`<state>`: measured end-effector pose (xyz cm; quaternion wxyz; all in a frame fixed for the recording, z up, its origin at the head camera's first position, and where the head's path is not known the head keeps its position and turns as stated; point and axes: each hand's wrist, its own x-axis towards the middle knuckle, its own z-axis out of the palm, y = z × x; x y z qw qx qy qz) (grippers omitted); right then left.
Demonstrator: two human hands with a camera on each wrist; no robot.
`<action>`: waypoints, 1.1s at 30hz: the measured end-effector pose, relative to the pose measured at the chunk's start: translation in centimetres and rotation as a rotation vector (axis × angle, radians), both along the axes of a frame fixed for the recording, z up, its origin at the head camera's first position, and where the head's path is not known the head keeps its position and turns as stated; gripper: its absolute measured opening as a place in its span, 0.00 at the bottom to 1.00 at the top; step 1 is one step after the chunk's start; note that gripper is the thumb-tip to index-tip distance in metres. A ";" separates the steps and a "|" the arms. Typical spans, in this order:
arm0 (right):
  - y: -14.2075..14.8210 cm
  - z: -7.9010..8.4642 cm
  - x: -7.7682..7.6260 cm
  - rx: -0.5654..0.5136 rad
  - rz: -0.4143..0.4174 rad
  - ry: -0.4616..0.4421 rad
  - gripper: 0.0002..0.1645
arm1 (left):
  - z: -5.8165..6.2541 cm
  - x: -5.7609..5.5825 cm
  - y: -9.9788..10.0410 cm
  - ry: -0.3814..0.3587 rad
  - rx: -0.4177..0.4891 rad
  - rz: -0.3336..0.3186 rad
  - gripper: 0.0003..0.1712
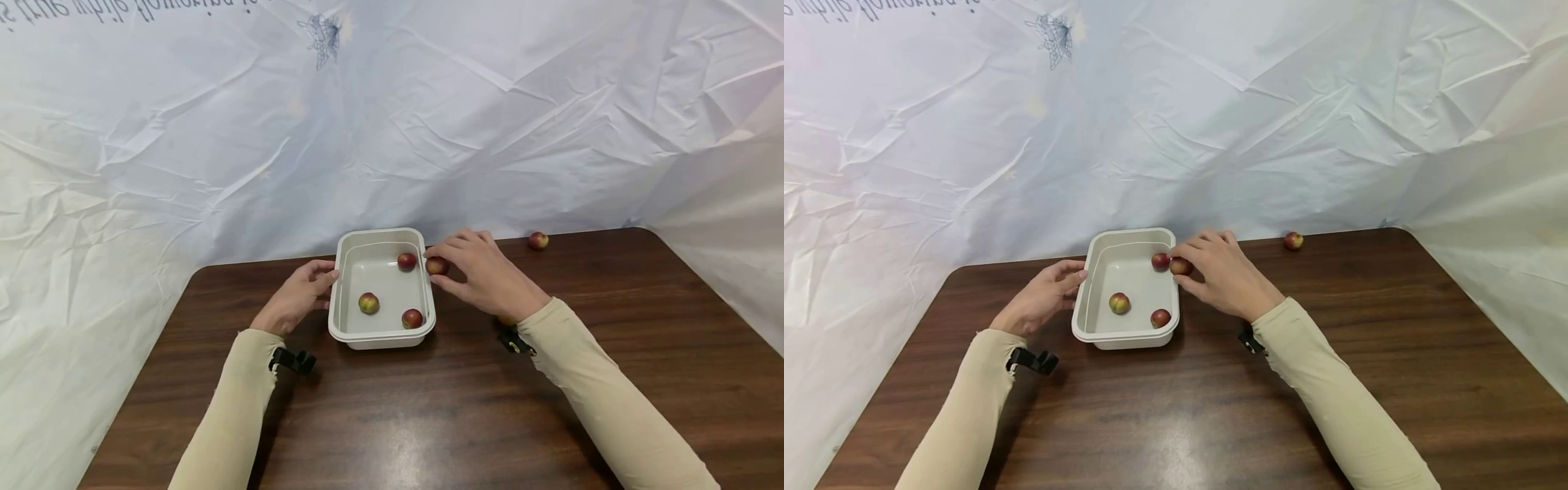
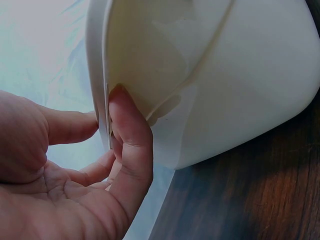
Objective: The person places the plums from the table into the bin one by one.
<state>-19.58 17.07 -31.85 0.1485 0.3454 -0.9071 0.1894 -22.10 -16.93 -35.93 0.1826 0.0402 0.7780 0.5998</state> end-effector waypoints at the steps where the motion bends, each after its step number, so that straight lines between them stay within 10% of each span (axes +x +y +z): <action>1: -0.1 -0.1 0.0 -0.004 0.004 0.002 0.20 | 0.0 0.0 0.0 0.001 0.001 0.000 0.29; 33: -2.7 -2.0 0.7 0.060 0.067 -0.035 0.18 | 0.1 0.0 0.0 -0.001 0.011 -0.003 0.29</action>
